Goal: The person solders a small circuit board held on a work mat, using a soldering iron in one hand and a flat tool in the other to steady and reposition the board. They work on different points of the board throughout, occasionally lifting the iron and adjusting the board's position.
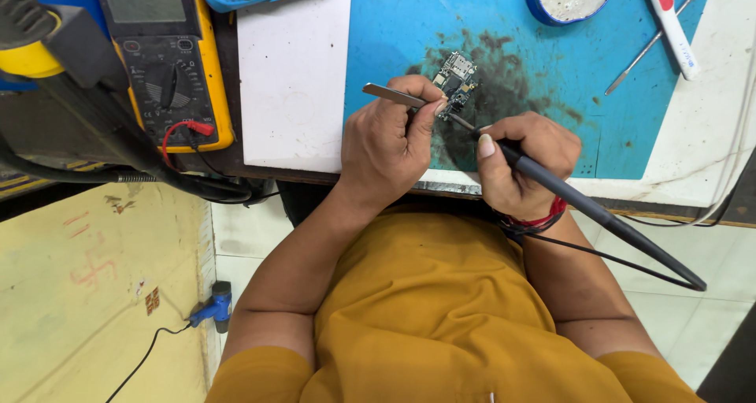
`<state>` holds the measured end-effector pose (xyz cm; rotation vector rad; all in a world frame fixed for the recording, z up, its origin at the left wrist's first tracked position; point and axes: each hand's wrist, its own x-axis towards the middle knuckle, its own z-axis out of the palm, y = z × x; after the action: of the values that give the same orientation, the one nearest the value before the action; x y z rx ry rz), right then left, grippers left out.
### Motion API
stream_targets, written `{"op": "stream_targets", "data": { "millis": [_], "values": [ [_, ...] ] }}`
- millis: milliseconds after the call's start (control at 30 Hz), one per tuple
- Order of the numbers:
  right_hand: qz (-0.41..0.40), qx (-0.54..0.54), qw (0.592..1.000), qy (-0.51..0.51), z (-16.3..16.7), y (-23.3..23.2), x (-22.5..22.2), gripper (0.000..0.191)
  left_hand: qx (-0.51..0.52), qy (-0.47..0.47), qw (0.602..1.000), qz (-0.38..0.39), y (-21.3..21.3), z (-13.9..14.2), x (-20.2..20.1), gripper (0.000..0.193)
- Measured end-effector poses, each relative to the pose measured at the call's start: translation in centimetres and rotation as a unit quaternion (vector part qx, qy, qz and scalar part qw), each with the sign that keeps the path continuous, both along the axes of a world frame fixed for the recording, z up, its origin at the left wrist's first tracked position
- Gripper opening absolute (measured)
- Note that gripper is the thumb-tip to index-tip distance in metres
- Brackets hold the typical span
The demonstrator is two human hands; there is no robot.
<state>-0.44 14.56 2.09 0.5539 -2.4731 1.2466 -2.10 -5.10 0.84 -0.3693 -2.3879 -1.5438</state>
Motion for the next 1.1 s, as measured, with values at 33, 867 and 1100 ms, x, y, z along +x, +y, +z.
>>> {"op": "stream_targets", "data": {
  "millis": [33,867,1100],
  "values": [
    [-0.002,0.003,1.000,-0.001,0.04,0.09,0.00,0.006,0.003,0.002,1.000,-0.002,0.08,-0.05,-0.10,0.013],
    [-0.001,0.002,1.000,0.003,0.18,0.05,-0.03,0.008,-0.002,0.001,1.000,-0.003,0.11,-0.03,-0.13,0.013],
    [-0.004,0.005,1.000,-0.003,0.14,0.00,0.01,0.008,-0.001,-0.005,1.000,-0.004,0.09,-0.06,0.00,0.013]
  ]
}}
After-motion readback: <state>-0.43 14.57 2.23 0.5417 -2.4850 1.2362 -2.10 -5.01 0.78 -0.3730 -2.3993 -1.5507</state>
